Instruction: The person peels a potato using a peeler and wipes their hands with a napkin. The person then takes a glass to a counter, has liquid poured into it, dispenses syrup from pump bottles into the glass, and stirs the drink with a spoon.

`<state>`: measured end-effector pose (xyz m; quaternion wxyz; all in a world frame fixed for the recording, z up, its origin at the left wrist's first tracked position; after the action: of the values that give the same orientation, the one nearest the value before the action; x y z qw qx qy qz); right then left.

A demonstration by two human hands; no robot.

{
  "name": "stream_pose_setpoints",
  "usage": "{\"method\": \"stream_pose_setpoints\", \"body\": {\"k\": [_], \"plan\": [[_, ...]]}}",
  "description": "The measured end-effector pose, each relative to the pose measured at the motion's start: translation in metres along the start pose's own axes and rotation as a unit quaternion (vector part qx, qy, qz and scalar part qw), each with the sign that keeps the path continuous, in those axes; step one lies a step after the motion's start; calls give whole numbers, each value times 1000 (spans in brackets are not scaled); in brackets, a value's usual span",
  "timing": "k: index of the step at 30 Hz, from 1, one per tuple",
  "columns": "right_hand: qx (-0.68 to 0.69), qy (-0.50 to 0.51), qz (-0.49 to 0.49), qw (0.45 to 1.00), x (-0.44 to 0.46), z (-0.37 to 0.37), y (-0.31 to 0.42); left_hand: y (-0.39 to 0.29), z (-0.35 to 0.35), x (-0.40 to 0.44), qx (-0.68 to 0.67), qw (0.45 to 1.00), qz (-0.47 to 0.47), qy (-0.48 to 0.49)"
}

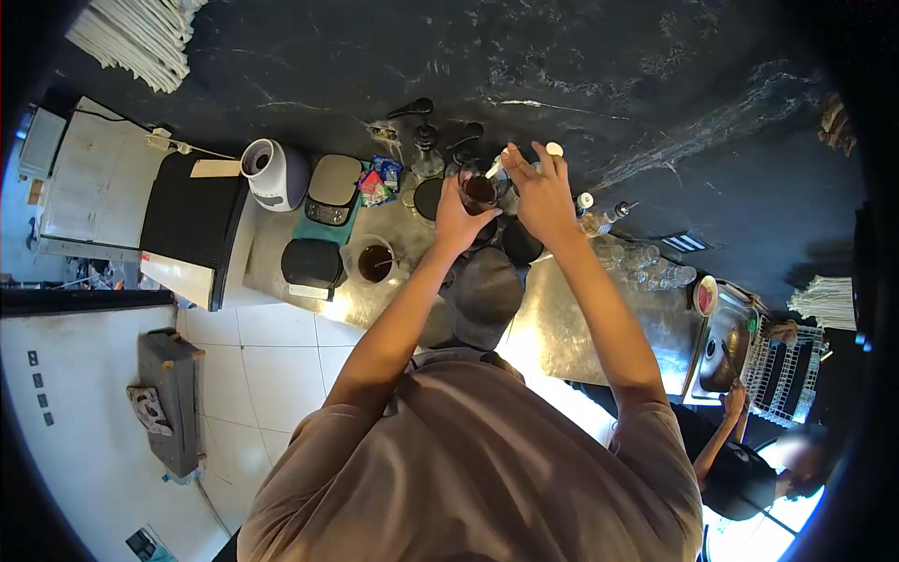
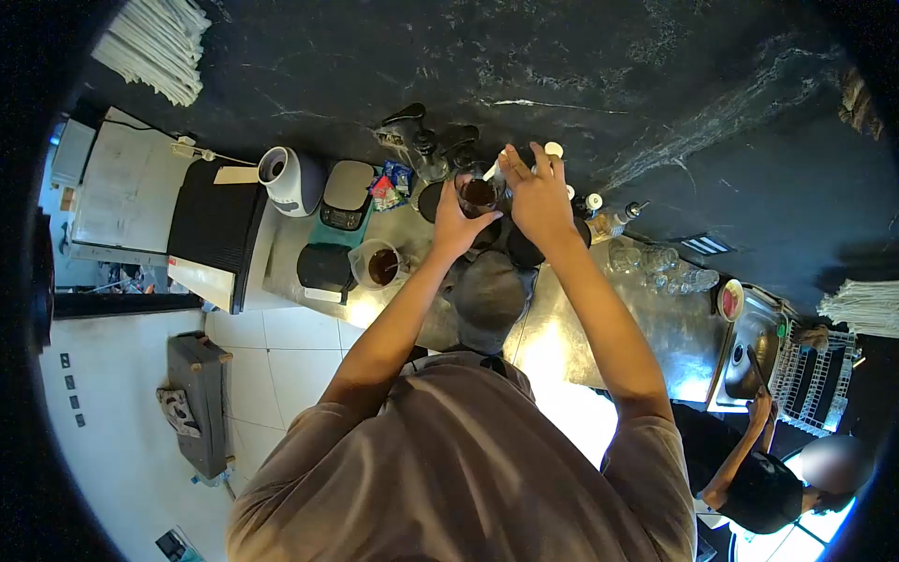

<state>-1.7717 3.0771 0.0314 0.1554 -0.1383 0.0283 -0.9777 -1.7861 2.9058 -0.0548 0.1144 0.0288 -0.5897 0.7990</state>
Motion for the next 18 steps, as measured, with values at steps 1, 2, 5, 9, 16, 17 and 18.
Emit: {"method": "stream_pose_setpoints", "body": {"k": [1, 2, 5, 9, 16, 17, 18], "plan": [[-2, 0, 0, 1000, 0, -2, -1, -2, -1, 1, -1, 1000, -1, 0], [-3, -3, 0, 1000, 1, -2, 0, -1, -1, 2, 4, 1000, -11, -10], [1, 1, -6, 1000, 4, 5, 3, 1, -1, 0, 21, 999, -30, -16], [15, 10, 11, 1000, 10, 25, 2, 2, -1, 2, -3, 1000, -14, -7], [32, 1, -15, 999, 0, 7, 8, 3, -2, 0, 0, 1000, -1, -5], [31, 0, -15, 999, 2, 6, 9, 4, -2, 2, 0, 1000, -3, -6], [30, 3, -18, 999, 4, 6, 9, 5, -2, 4, 2, 1000, -5, -9]]}}
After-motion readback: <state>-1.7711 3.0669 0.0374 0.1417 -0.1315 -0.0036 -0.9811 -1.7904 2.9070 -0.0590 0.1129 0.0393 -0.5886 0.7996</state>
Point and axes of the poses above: each hand's wrist, its own x-axis towards the middle knuckle, its own z-axis out of the back of the hand, y = z × x, the point moved 2 cm from there along x, towards the middle knuckle
